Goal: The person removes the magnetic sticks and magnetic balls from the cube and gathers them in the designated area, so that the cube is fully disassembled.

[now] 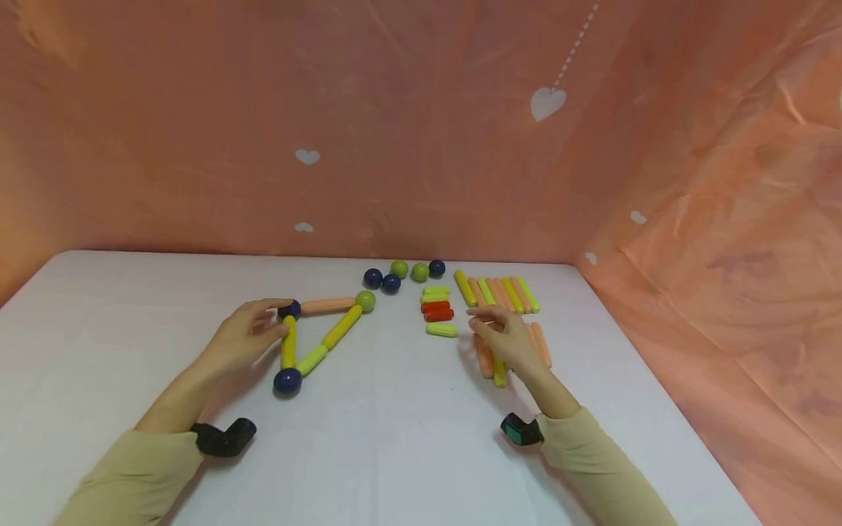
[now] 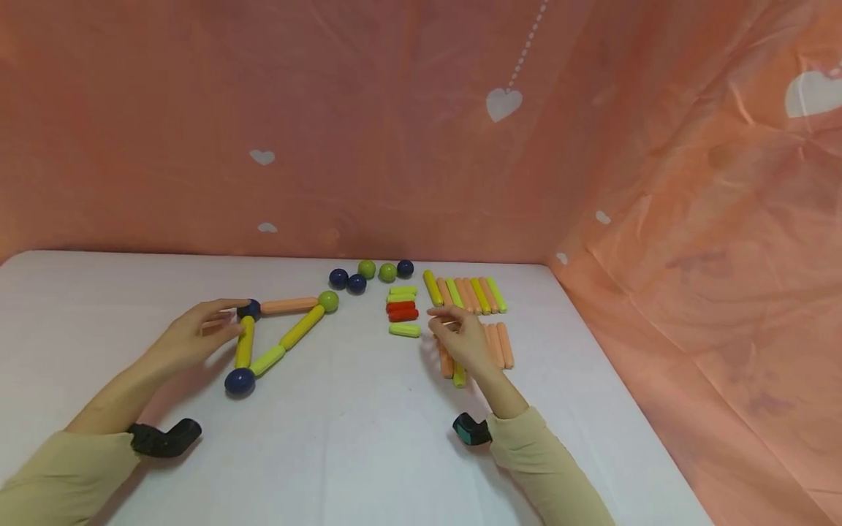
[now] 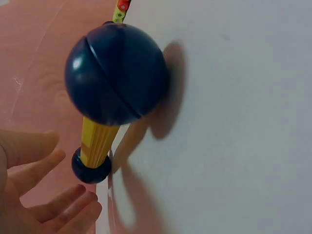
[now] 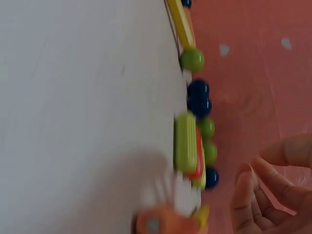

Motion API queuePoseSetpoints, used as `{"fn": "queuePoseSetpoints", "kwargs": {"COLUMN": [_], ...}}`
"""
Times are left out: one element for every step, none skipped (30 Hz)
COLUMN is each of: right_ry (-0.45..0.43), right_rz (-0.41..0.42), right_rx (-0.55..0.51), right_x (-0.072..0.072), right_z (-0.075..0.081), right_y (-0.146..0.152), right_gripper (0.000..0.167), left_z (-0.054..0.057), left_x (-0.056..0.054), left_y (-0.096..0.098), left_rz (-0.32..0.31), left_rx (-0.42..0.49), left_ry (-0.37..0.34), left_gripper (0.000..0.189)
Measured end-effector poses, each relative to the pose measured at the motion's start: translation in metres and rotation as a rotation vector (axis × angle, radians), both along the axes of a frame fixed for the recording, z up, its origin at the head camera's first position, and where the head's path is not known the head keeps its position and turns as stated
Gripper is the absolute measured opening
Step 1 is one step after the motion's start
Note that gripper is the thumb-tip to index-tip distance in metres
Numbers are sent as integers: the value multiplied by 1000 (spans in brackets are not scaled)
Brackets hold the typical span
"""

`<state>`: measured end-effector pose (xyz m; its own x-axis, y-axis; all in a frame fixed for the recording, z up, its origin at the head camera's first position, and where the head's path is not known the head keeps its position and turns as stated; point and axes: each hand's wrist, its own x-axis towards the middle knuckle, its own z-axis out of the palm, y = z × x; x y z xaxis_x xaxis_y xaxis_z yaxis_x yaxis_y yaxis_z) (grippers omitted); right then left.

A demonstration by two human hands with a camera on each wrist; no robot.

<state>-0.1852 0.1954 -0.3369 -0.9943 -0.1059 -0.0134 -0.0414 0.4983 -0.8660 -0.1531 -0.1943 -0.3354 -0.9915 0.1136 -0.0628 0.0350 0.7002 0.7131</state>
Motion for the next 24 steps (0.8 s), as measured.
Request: {"fn": "queuePoseSetpoints", "kwargs": {"right_ry": [5,13,22,26,34,36,41,38,38,34,30,22,11,-1,-11,-27,-37,-46,-58,-65,-68,-71,-68,-70], "right_rz": [30,63,95,127,154,179,204,222,239,253,269,294,319,350,386,417,452,480,502,527,547,566,586,602], "right_rx": [-12,-27,-39,-48,-63,-77,-91,-104,-113,-117,-119,-116,-111,-103,-98,-91,-87,-79,-68,-60,-46,-32,-13,14], "right_x": [1,2,3,4,4,5,6,7,7,8,9,11,13,15,17,20,22,23,25,26,27,28,29,30], "right_z": [1,2,2,3,3,3,3,4,3,2,1,1,0,-2,-3,-4,-5,-6,-6,-6,-5,-4,-4,-2], "right_y": [-8,-15,-21,-27,-33,-39,-45,-51,-57,-63,-69,-75,-80,-86,-91,-97,-102,-107,-111,-115,-118,-122,-125,-127], "right_gripper": [30,30,29,29,29,28,28,28,28,28,28,28,29,29,30,31,31,33,34,35,37,39,40,40], "left_z": [-1,-1,-2,-2,-3,-3,-4,-4,-4,-5,-6,-6,-7,-7,-7,-7,-7,-7,-7,-7,-6,-5,-4,-3], "left_x": [-2,-4,-5,-7,-8,-9,-10,-11,-12,-13,-13,-13,-13,-12,-12,-11,-10,-9,-7,-6,-5,-3,-1,1], "left_y": [1,2,3,4,5,5,6,6,6,6,6,7,8,8,9,9,9,9,8,8,7,6,5,3], "left_rz": [-4,-7,-13,-16,-22,-28,-34,-39,-43,-46,-49,-47,-43,-43,-44,-49,-51,-55,-62,-68,-70,-69,-64,-59], "left_rx": [-2,-1,1,4,4,10,16,20,23,23,23,24,23,23,19,14,12,8,1,-7,-20,-32,-39,-54], "left_ry": [1,-1,3,4,12,19,28,34,37,39,41,37,39,44,48,57,65,71,81,92,101,114,127,137], "left_gripper": [49,49,50,50,50,49,49,48,48,48,47,47,46,45,45,44,43,42,41,40,40,39,37,36]}}
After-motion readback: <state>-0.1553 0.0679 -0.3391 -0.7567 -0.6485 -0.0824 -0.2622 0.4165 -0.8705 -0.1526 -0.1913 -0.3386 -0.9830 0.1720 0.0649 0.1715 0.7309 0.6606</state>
